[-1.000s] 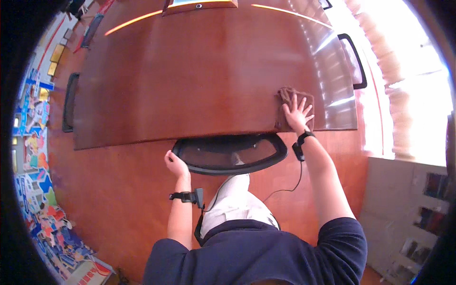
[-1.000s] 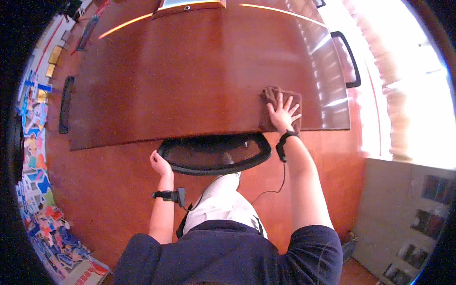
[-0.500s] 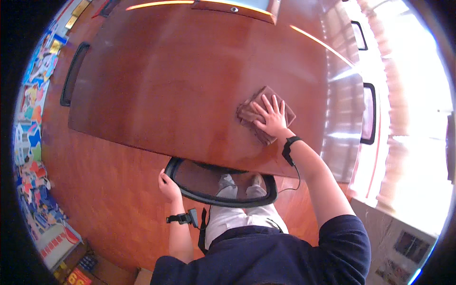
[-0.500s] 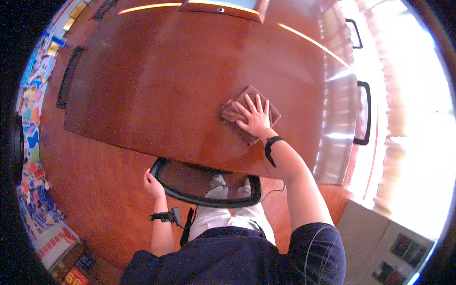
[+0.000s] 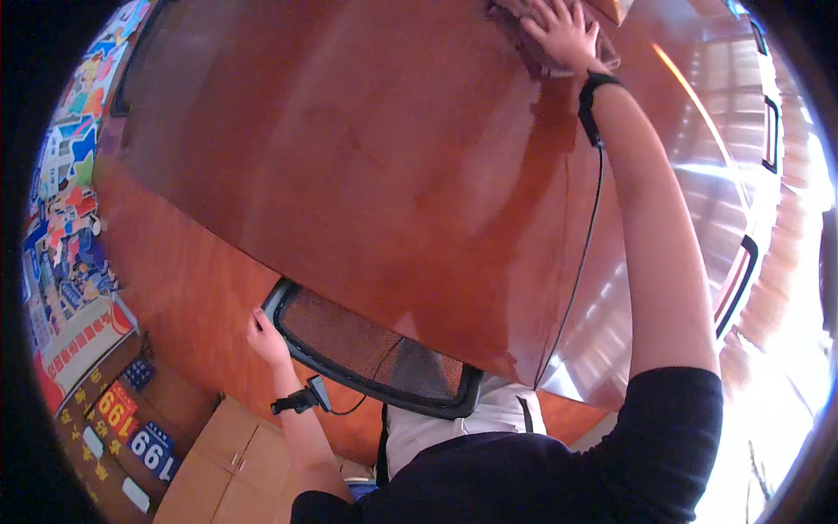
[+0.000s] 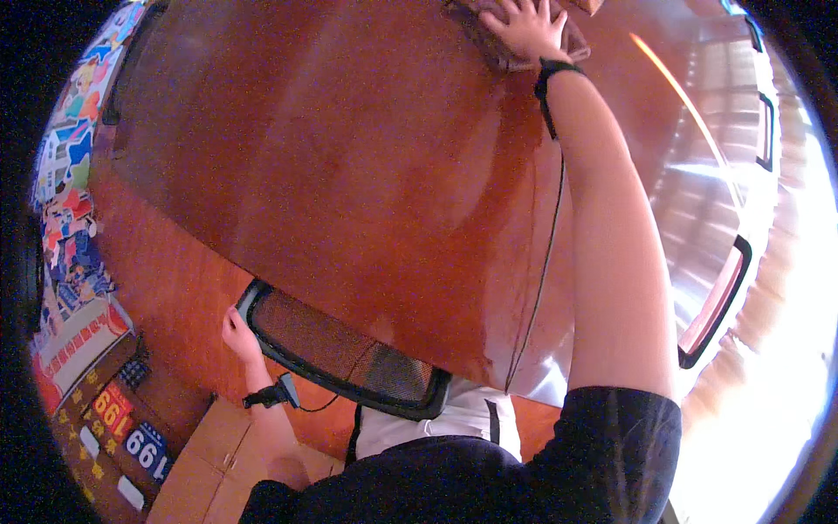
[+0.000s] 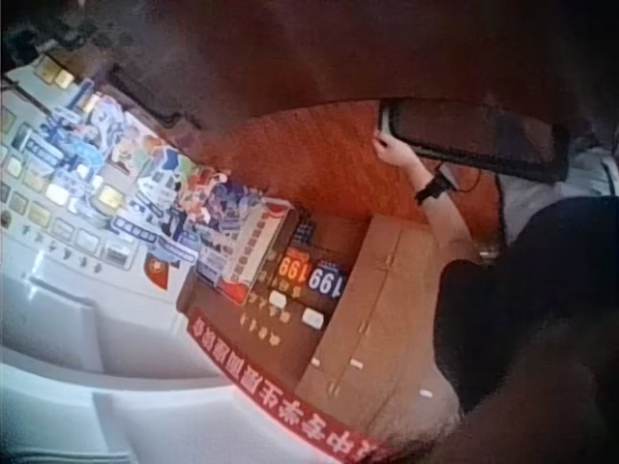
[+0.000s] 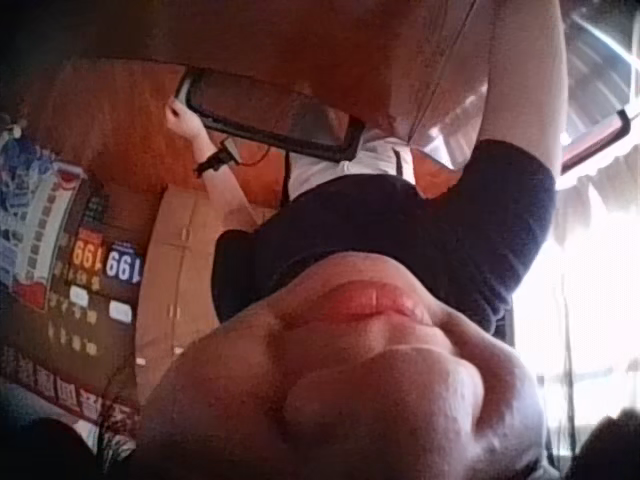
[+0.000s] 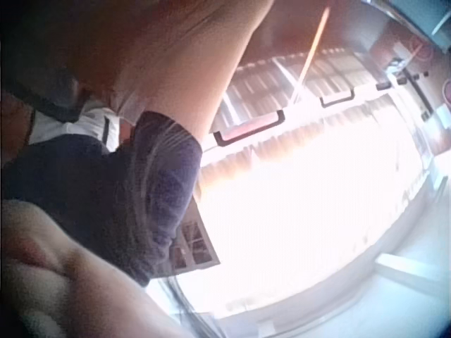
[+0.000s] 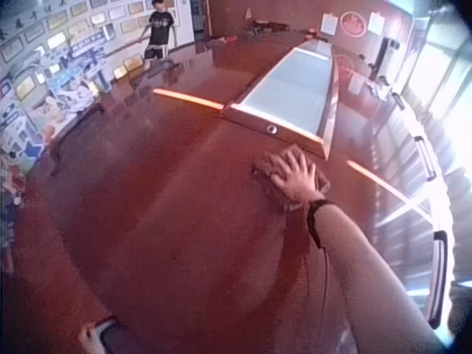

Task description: The person wipes a large wooden table with a cloth, moving to different sections to cover the surface.

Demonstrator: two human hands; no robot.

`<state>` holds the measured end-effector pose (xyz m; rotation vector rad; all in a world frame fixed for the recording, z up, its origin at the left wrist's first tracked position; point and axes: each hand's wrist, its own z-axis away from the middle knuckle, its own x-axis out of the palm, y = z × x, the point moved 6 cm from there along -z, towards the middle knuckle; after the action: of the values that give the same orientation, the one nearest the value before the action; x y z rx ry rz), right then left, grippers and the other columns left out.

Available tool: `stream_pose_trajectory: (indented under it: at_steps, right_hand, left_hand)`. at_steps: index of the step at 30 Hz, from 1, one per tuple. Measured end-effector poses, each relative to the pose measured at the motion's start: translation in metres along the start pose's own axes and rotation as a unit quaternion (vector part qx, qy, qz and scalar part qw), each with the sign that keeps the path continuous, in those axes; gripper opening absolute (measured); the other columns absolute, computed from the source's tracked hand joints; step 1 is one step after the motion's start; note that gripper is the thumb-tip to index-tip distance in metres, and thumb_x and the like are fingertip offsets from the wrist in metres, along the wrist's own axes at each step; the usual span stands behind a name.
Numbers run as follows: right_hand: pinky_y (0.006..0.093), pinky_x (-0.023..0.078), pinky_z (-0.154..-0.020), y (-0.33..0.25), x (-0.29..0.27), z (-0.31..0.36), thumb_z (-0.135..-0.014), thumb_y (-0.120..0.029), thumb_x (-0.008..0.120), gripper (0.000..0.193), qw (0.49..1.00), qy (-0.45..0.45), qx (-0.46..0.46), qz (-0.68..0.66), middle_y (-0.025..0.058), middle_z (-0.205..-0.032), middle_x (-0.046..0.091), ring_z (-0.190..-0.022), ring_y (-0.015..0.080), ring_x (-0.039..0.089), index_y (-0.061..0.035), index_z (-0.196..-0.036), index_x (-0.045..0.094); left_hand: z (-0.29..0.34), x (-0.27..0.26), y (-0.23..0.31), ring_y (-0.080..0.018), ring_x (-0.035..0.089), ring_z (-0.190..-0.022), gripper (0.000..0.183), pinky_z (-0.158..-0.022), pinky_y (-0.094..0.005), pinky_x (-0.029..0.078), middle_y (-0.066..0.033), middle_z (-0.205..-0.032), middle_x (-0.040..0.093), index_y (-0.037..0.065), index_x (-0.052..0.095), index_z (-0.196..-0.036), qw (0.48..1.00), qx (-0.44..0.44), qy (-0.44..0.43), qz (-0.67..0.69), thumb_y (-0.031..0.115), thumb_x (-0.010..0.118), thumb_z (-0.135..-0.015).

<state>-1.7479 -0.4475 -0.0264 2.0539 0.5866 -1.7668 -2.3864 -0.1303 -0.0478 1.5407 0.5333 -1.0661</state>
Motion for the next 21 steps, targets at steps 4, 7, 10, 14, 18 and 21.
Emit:
stream_pose_trajectory:
  at_steps: [4,7,10,14,18,21]
  right_hand:
    - [0.0682,0.013,-0.106,0.025,0.008,-0.011,-0.090,-0.057,0.039,0.061,0.997,-0.018,0.071,0.019,0.0099,-0.153,0.024,-0.140,0.0403,0.016,-0.0338,-0.146,0.027]
    - [0.0681,0.007,-0.107,0.002,0.003,0.005,-0.090,-0.059,0.037,0.067,0.994,-0.058,0.096,-0.004,0.0108,-0.154,0.020,-0.142,0.0394,0.013,-0.0308,-0.148,0.021]
    - [0.0711,0.013,-0.104,-0.007,0.017,0.050,-0.090,-0.058,0.039,0.061,0.993,0.060,0.089,0.043,0.0055,-0.154,0.021,-0.140,0.0410,0.016,-0.0365,-0.145,0.025]
    - [0.0728,0.010,-0.103,-0.121,-0.013,0.152,-0.088,-0.050,0.044,0.061,0.997,0.055,0.007,-0.048,0.0120,-0.150,0.027,-0.138,0.0434,0.019,-0.0309,-0.144,0.030]
    - [0.0660,0.007,-0.109,-0.180,-0.027,0.264,-0.090,-0.053,0.042,0.060,0.992,-0.060,-0.076,-0.085,0.0084,-0.154,0.020,-0.141,0.0398,0.011,-0.0308,-0.144,0.031]
    - [0.0633,0.004,-0.111,-0.203,-0.035,0.335,-0.089,-0.056,0.042,0.060,0.973,-0.087,-0.178,-0.119,0.0055,-0.155,0.020,-0.143,0.0356,0.010,-0.0339,-0.144,0.033]
  left_hand:
    - [0.001,0.002,0.010,-0.0362,0.063,-0.089,0.041,-0.079,-0.0394,0.047,-0.0224,-0.096,0.067,-0.005,0.064,-0.101,0.998,-0.014,0.018,-0.063,0.032,0.049,-0.094]
    - [0.005,-0.001,0.012,-0.0368,0.063,-0.087,0.040,-0.077,-0.0400,0.047,-0.0224,-0.094,0.067,-0.005,0.064,-0.099,0.996,0.024,0.049,-0.072,0.032,0.050,-0.094]
    - [0.004,0.015,0.033,-0.0371,0.063,-0.089,0.038,-0.077,-0.0401,0.049,-0.0213,-0.098,0.067,-0.002,0.064,-0.104,0.997,0.039,0.036,-0.052,0.032,0.050,-0.093]
    - [0.010,0.001,0.028,-0.0379,0.063,-0.091,0.043,-0.078,-0.0448,0.049,-0.0185,-0.100,0.067,0.003,0.067,-0.103,0.993,0.002,0.055,-0.106,0.039,0.047,-0.093]
    - [0.017,0.019,0.044,-0.0379,0.063,-0.092,0.043,-0.078,-0.0472,0.049,-0.0176,-0.102,0.067,0.006,0.067,-0.106,0.995,-0.007,-0.005,-0.099,0.040,0.045,-0.091]
    - [0.016,0.019,0.042,-0.0395,0.062,-0.093,0.047,-0.077,-0.0499,0.049,-0.0202,-0.102,0.066,0.005,0.067,-0.104,0.995,0.023,0.015,-0.092,0.043,0.041,-0.091]
